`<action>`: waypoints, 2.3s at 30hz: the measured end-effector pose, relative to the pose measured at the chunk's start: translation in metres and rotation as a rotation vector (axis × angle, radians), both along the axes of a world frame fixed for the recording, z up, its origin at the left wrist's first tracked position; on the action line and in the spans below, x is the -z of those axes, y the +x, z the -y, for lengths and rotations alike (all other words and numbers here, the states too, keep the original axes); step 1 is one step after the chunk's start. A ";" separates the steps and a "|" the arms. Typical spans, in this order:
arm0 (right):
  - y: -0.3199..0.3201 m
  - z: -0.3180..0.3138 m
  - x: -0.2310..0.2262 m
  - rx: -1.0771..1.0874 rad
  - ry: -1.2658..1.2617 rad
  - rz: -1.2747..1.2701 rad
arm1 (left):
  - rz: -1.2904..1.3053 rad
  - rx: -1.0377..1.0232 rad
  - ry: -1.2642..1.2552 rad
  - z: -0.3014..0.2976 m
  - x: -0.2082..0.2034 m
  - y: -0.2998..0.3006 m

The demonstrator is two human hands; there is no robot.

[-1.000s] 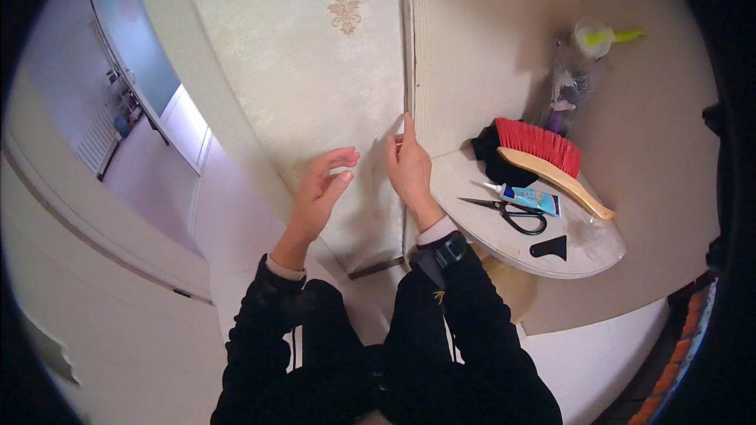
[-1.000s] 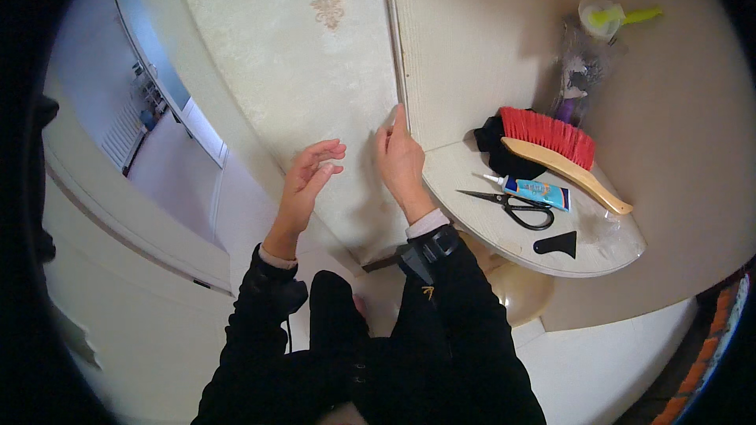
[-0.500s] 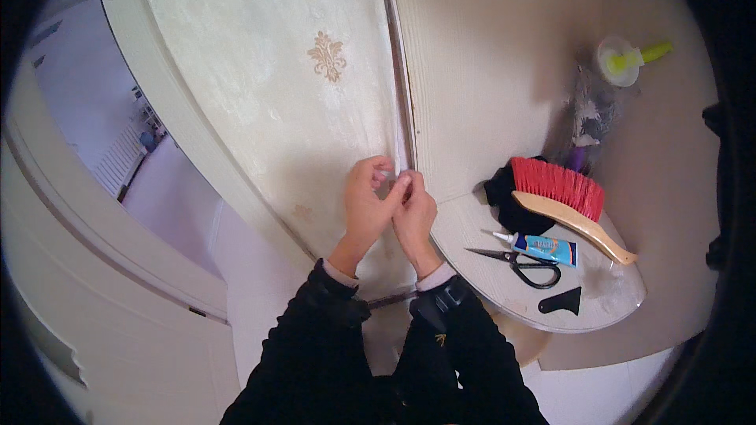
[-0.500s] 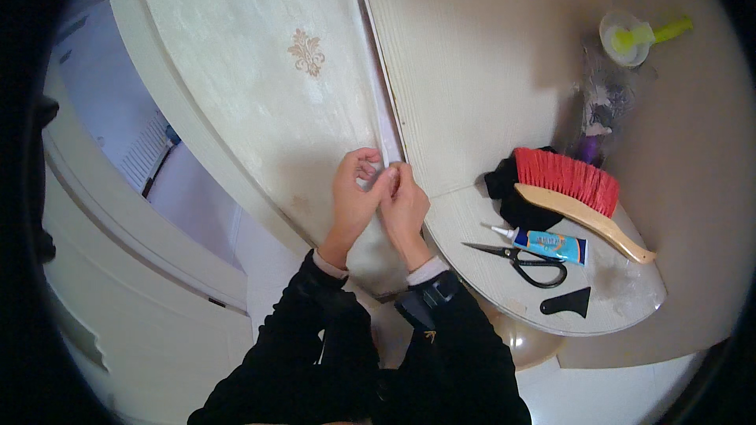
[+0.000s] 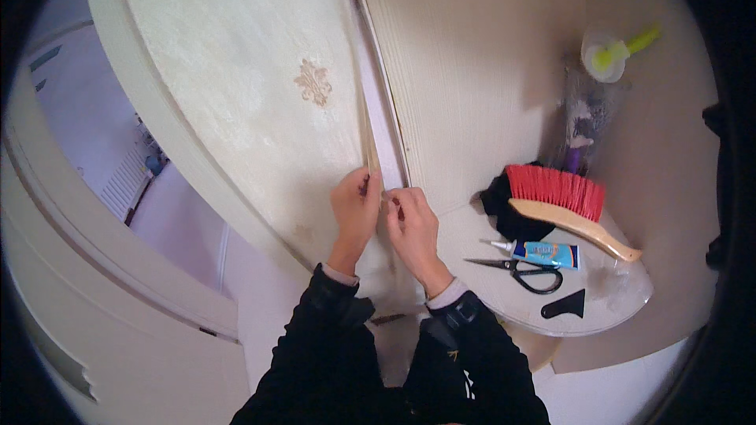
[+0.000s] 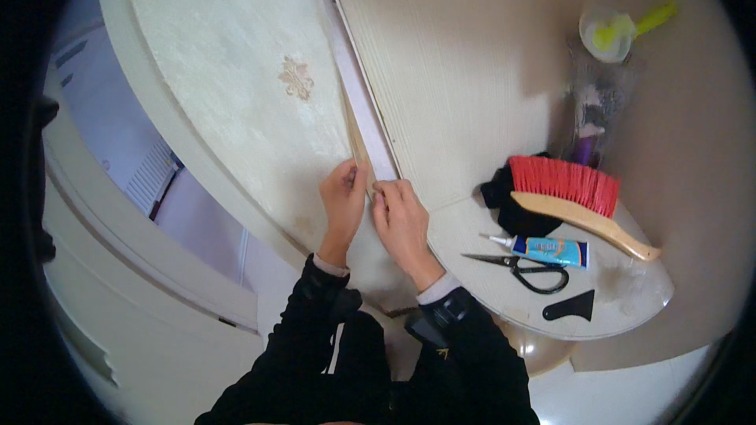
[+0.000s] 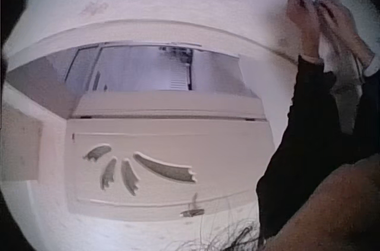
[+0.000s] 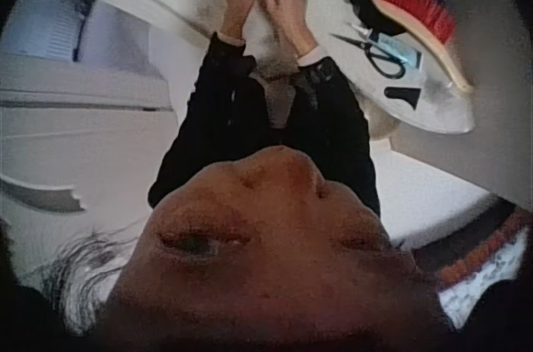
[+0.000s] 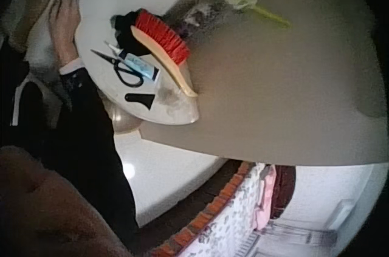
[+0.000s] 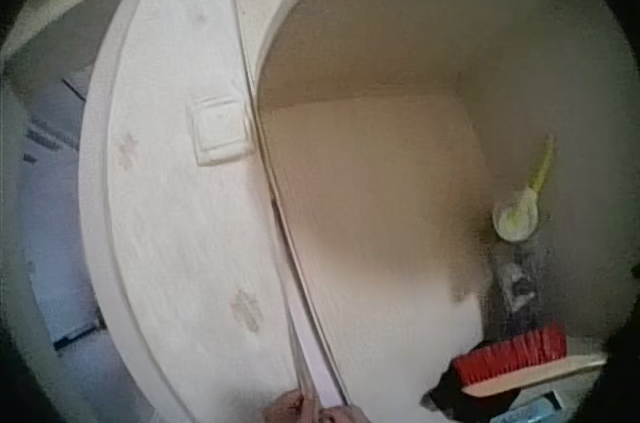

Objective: The person removes a loose wall trim piece, cleans the gap, and applies adhesive to reattach it. They press the trim into place and hold it while the adhesive sets.

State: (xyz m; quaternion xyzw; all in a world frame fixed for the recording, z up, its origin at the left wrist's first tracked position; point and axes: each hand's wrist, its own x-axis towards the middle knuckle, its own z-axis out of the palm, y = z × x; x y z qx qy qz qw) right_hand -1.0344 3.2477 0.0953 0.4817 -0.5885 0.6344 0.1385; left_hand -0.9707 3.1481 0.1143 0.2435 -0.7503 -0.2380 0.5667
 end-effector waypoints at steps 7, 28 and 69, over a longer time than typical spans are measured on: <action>-0.011 -0.011 -0.083 -0.014 -0.173 -0.180 | -0.022 0.095 -0.015 0.005 -0.003 0.002; -0.050 0.018 -0.226 0.489 -0.107 -1.065 | 0.026 0.191 -0.199 0.002 -0.023 0.025; -0.149 -0.239 -0.187 0.519 0.307 -0.490 | 0.131 0.052 -0.189 0.007 -0.033 0.010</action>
